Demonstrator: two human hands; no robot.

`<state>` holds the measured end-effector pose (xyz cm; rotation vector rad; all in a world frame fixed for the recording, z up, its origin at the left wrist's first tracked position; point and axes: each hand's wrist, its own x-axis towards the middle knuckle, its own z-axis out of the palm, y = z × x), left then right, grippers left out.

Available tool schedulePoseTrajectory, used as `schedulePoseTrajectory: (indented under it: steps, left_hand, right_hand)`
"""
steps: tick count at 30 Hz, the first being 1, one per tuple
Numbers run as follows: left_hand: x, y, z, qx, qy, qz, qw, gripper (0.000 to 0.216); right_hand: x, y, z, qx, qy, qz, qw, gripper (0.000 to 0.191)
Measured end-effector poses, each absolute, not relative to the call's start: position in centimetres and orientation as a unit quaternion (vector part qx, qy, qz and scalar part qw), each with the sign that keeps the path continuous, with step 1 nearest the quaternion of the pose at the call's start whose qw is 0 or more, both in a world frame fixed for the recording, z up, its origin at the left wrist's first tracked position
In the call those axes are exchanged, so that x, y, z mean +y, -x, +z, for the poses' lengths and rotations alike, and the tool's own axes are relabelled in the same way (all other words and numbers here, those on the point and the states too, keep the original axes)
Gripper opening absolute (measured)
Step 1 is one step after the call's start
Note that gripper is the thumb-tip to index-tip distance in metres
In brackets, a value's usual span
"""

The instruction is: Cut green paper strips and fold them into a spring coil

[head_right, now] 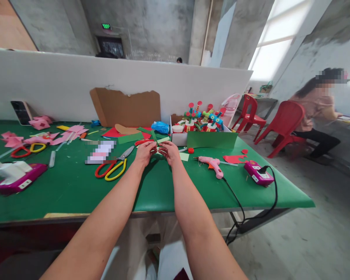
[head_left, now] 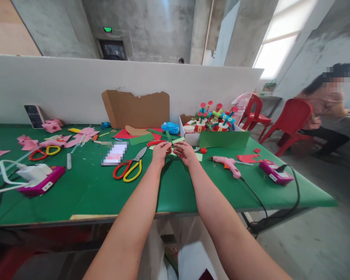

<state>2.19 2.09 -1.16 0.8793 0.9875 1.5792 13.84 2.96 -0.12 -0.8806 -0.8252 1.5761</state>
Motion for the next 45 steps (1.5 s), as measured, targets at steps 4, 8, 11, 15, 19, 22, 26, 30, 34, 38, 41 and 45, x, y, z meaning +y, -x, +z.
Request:
schedulePoseTrajectory:
  steps: [4,8,11,15,19,22,26,30,34,38,41,45]
  left_hand:
    - [1.78,-2.42,-0.81,0.411,-0.377,0.644,0.524,0.029]
    - [1.77,-2.47,-0.81,0.418,-0.395,0.634,0.517,0.028]
    - [1.86,-2.47,-0.94,0.419,-0.398,0.633,0.515,0.029]
    - [1.97,-2.49,-1.1,0.421,-0.393,0.638,0.512,0.029]
    - [2.01,-2.5,-1.13,0.421,-0.396,0.641,0.505,0.028]
    - [1.98,-2.51,-1.05,0.423,-0.396,0.643,0.5,0.027]
    - [1.91,-2.54,-0.95,0.425,-0.399,0.644,0.495,0.026]
    - [1.92,-2.58,-0.97,0.422,-0.401,0.648,0.492,0.025]
    - [1.92,-2.65,-1.03,0.426,-0.407,0.648,0.483,0.025]
    - [1.93,-2.7,-1.0,0.429,-0.404,0.65,0.48,0.027]
    - [2.02,-2.66,-1.0,0.432,-0.4,0.652,0.478,0.029]
    - [2.17,-2.6,-1.17,0.437,-0.393,0.654,0.476,0.028]
  right_hand:
    - [3.04,-13.7,-0.42,-0.327,0.372,0.674,0.549,0.015]
    - [3.03,-13.57,-0.66,-0.338,0.354,0.682,0.544,0.02]
    - [2.98,-13.57,-0.61,-0.337,0.356,0.683,0.542,0.02]
    - [2.92,-13.53,-0.44,-0.329,0.357,0.689,0.538,0.018]
    - [2.93,-13.48,-0.44,-0.332,0.359,0.685,0.539,0.018]
    - [2.95,-13.5,-0.56,-0.348,0.359,0.68,0.536,0.021]
    - [2.97,-13.52,-0.66,-0.352,0.349,0.683,0.536,0.021]
    - [2.96,-13.55,-0.57,-0.34,0.345,0.691,0.537,0.019]
    - [2.86,-13.63,-0.41,-0.35,0.35,0.69,0.528,0.016]
    - [2.7,-13.59,-0.36,-0.359,0.351,0.68,0.535,0.014]
    - [2.69,-13.39,-0.48,-0.366,0.353,0.662,0.551,0.014]
    - [2.91,-13.08,-0.78,-0.389,0.363,0.632,0.564,0.018]
